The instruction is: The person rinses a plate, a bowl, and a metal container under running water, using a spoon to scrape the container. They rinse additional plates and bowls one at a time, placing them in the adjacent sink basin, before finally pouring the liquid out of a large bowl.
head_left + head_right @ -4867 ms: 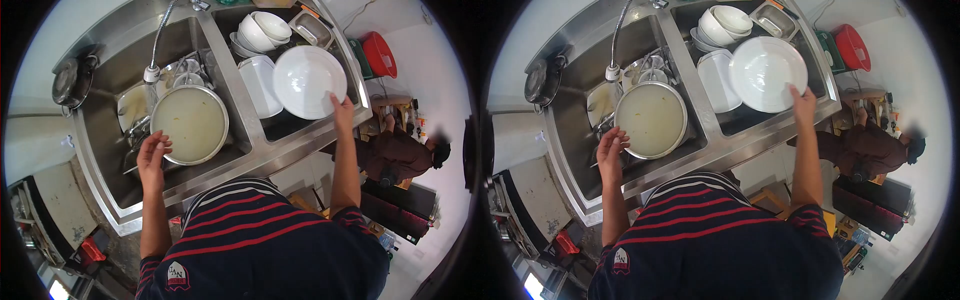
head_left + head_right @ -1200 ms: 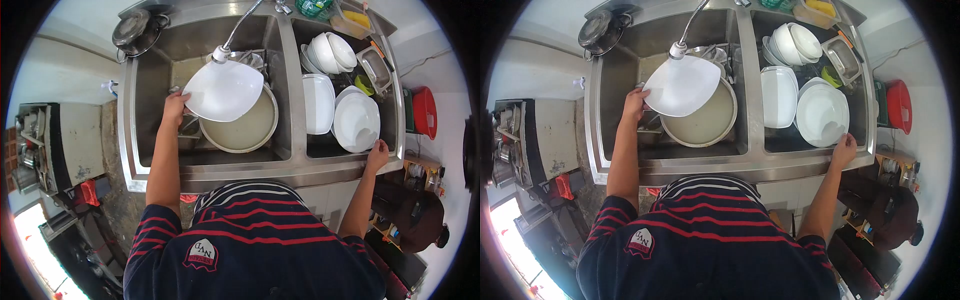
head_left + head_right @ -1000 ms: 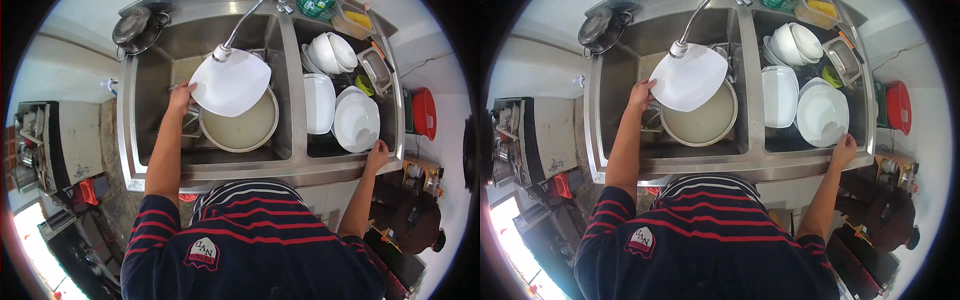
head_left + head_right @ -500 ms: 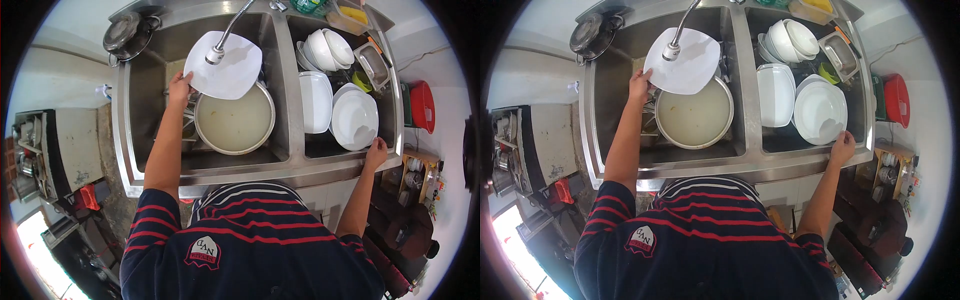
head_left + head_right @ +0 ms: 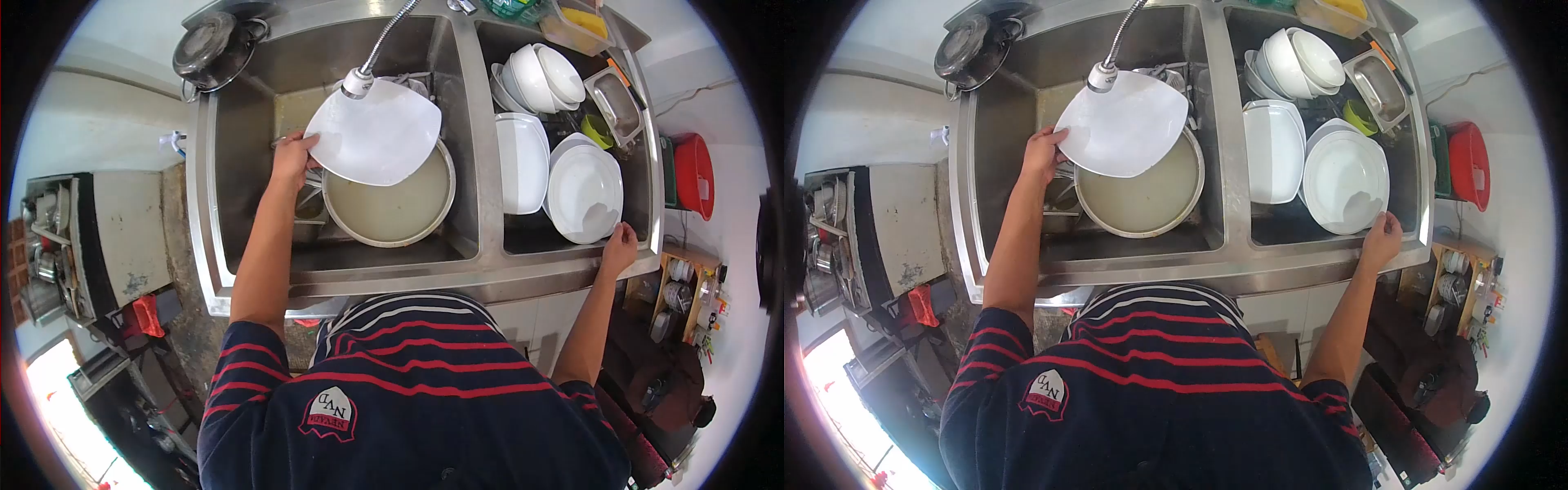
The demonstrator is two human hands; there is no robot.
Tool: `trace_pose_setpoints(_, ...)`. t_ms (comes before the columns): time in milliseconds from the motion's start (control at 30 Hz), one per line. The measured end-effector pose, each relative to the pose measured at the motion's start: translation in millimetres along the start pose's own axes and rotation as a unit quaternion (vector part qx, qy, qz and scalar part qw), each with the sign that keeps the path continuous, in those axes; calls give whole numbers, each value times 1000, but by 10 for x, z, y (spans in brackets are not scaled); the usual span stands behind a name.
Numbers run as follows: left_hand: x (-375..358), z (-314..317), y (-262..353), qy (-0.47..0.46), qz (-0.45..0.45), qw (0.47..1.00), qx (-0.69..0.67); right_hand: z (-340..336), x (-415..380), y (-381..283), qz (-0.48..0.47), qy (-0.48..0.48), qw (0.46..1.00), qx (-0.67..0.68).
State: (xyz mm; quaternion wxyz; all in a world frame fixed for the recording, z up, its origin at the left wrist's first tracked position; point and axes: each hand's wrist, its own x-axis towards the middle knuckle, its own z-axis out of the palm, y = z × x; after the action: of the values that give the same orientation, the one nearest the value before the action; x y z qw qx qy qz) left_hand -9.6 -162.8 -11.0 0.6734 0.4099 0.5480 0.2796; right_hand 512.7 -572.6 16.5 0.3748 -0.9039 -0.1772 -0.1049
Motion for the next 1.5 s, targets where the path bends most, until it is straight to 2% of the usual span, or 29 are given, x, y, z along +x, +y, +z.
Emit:
trace_pose_setpoints(167, 229, 150, -99, -45, -44, 994, -87, 33, 14, 61, 7, -2, 1000, 14)
trace_pose_setpoints(367, 501, 278, -143, -95, -36, 992, -71, -6, 20, 52, 11, 11, 1000, 7)
trace_pose_setpoints(433, 519, 365, -114, -98, -32, 991, -84, 24, 34, 107, 14, 15, 999, 45)
trace_pose_setpoints(500, 481, 426, -99, -42, -33, 994, -93, 24, 44, 121, 20, 15, 998, 52)
trace_pose_setpoints(600, 464, 480, -54, -13, -31, 996, -78, 24, 25, 87, 30, 8, 998, 63)
trace_pose_setpoints(1100, 354, 558, -111, 0, 23, 980, -197, 23, 14, 52, 19, 16, 998, 65)
trace_pose_setpoints(1500, -198, 324, 149, 53, 67, 986, -141, 8, 16, 51, 11, 18, 999, 28)
